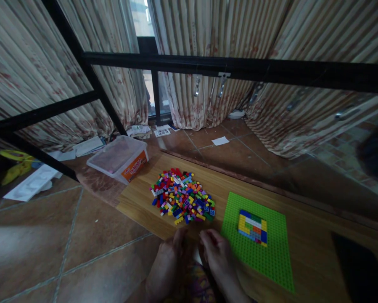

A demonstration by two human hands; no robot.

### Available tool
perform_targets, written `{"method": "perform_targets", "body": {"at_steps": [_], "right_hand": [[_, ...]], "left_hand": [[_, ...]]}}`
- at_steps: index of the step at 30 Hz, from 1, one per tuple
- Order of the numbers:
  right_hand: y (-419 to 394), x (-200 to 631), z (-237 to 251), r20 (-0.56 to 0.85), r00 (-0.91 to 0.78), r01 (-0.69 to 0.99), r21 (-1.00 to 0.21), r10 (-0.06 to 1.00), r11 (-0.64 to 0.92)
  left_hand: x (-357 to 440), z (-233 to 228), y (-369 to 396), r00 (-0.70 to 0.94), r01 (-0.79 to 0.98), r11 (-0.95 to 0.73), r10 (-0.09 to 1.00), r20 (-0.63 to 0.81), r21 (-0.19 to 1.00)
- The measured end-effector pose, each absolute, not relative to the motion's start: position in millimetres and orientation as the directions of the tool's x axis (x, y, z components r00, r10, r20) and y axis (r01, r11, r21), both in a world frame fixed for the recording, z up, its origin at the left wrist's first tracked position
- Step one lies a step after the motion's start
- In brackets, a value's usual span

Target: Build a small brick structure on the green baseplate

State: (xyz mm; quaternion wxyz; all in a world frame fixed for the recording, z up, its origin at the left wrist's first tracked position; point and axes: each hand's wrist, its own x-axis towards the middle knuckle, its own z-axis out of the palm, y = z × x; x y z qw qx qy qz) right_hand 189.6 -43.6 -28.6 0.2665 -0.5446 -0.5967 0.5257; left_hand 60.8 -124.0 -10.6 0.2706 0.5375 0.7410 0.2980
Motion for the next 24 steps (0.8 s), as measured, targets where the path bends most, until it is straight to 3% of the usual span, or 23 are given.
{"method": "perform_targets", "body": {"at_steps": [6,10,15,24], "right_hand": [[-30,183,-31,0.085,-0.399,0.562,-0.764,0.913,0.317],[-23,183,-39,0.215,-0.491,0.57,-0.654,0.844,0.498],[-21,188,-52,0.319,-0.539,0.501,-0.623,0.78,0.601],[-11,196,-50,0.296,-0.565,0.481,-0.641,0.771,0.598]], "left_hand": [[53,-8,-114,-0.278,0.575,0.202,0.96,-0.044,0.793],[53,-8,-109,-0.287,0.541,0.188,0.958,-0.03,0.82],[52,-10,-107,-0.301,0.507,0.194,0.953,-0.038,0.84],[51,-14,-110,-0.327,0.47,0.199,0.944,-0.039,0.86]]}}
